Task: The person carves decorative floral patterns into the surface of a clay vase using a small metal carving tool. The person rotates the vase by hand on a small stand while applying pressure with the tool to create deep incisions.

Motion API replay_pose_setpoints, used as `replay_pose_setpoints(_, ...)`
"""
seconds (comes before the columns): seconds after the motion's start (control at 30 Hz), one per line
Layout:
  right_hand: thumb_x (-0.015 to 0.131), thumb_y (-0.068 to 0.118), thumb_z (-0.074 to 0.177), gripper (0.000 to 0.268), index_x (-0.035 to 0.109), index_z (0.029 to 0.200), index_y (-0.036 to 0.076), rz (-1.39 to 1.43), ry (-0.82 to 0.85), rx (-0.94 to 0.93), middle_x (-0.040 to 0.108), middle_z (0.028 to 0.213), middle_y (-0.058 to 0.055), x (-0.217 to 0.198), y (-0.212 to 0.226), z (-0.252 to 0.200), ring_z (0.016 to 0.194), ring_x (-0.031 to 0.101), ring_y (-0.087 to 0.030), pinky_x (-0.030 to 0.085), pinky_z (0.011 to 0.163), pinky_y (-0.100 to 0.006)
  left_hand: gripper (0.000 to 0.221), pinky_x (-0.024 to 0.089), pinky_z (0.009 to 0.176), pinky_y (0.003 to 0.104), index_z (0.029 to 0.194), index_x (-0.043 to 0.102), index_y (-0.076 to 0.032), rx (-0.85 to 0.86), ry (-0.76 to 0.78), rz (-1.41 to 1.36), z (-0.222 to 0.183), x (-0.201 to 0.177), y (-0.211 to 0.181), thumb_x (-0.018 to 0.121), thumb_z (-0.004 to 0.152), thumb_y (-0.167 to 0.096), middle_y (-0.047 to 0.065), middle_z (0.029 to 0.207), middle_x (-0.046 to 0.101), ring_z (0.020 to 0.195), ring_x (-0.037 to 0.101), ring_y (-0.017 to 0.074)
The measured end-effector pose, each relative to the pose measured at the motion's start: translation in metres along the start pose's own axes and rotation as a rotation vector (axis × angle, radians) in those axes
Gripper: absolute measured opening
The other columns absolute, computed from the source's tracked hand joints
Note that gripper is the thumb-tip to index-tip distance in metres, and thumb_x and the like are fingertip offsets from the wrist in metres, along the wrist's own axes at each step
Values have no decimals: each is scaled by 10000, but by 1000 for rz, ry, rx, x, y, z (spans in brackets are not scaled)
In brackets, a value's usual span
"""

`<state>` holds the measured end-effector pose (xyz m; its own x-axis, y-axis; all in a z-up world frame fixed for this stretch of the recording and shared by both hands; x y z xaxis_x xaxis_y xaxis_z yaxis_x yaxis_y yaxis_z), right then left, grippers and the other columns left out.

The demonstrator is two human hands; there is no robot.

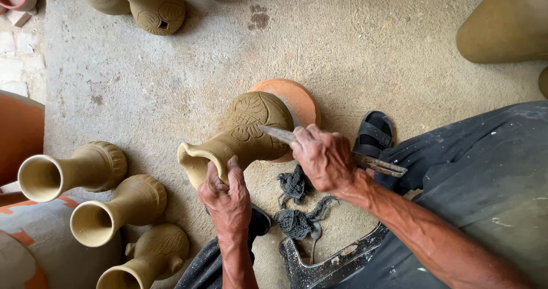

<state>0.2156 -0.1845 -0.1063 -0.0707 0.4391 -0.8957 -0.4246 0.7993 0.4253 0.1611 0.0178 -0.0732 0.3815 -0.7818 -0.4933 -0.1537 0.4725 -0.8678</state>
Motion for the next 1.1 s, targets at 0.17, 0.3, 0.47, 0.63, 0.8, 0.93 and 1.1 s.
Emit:
replay_pose_setpoints(0.17, 564, 145, 984, 208, 634, 989, -51, 144, -101, -42, 599, 744, -135, -10, 4, 0, 537, 594, -210, 463, 408, -360, 126, 525, 509, 293, 1001, 672, 41, -29, -3, -11, -2, -1, -4, 597, 965, -53, 111, 693, 708, 550, 682, 155)
replay_pose_setpoints(0.3, 610, 165, 956, 221, 621, 980, -54, 130, -74, -60, 602, 726, -152, -11, 14, -1, 556, 634, -275, 489, 440, -399, 123, 521, 540, 303, 1004, 668, 42, -10, -13, 5, 1, -1, -9, 608, 968, -59, 110, 696, 712, 569, 692, 156)
replay_pose_setpoints(0.47, 613, 153, 930, 205, 628, 987, -44, 130, -76, -84, 604, 744, -169, -16, 20, -1, 611, 647, -315, 502, 471, -420, 125, 506, 546, 323, 1011, 674, 44, -46, -12, -24, -1, -2, -9, 604, 967, -50, 124, 682, 703, 571, 646, 178)
replay_pose_setpoints(0.63, 597, 144, 957, 182, 612, 942, -37, 160, -43, -93, 582, 718, -150, -11, 19, -4, 600, 630, -286, 496, 465, -401, 105, 508, 540, 320, 977, 666, 40, -1, -29, 29, 0, -2, -9, 622, 966, -54, 122, 696, 707, 569, 683, 162)
replay_pose_setpoints(0.8, 583, 140, 993, 204, 630, 921, -45, 161, 36, -13, 569, 635, -103, 6, 14, -4, 436, 562, -223, 439, 334, -368, 105, 521, 540, 314, 958, 657, 39, -39, -33, 27, 0, -1, -5, 626, 969, -61, 120, 691, 708, 573, 687, 158)
replay_pose_setpoints(0.93, 584, 147, 1002, 215, 621, 923, -49, 162, -53, -80, 573, 672, -109, -1, 17, -5, 487, 561, -180, 435, 369, -326, 98, 538, 549, 293, 970, 658, 25, -28, -33, -11, -2, 0, -5, 618, 965, -64, 96, 704, 716, 593, 700, 130)
replay_pose_setpoints(1.1, 577, 157, 1000, 270, 614, 1028, -109, 190, -174, -188, 582, 728, -132, -9, 25, -12, 545, 569, -173, 440, 410, -311, 93, 517, 545, 300, 952, 653, 31, -29, -40, 0, -1, -1, -7, 621, 972, -54, 99, 683, 699, 580, 666, 134)
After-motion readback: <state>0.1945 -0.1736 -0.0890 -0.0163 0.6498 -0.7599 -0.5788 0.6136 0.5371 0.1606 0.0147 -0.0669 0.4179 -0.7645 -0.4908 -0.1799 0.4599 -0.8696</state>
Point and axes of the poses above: each hand's wrist, its own z-axis towards the middle knuckle, its own x-axis out of the palm, y = z × x, the point moved 5 cm from there along z, towards the middle knuckle
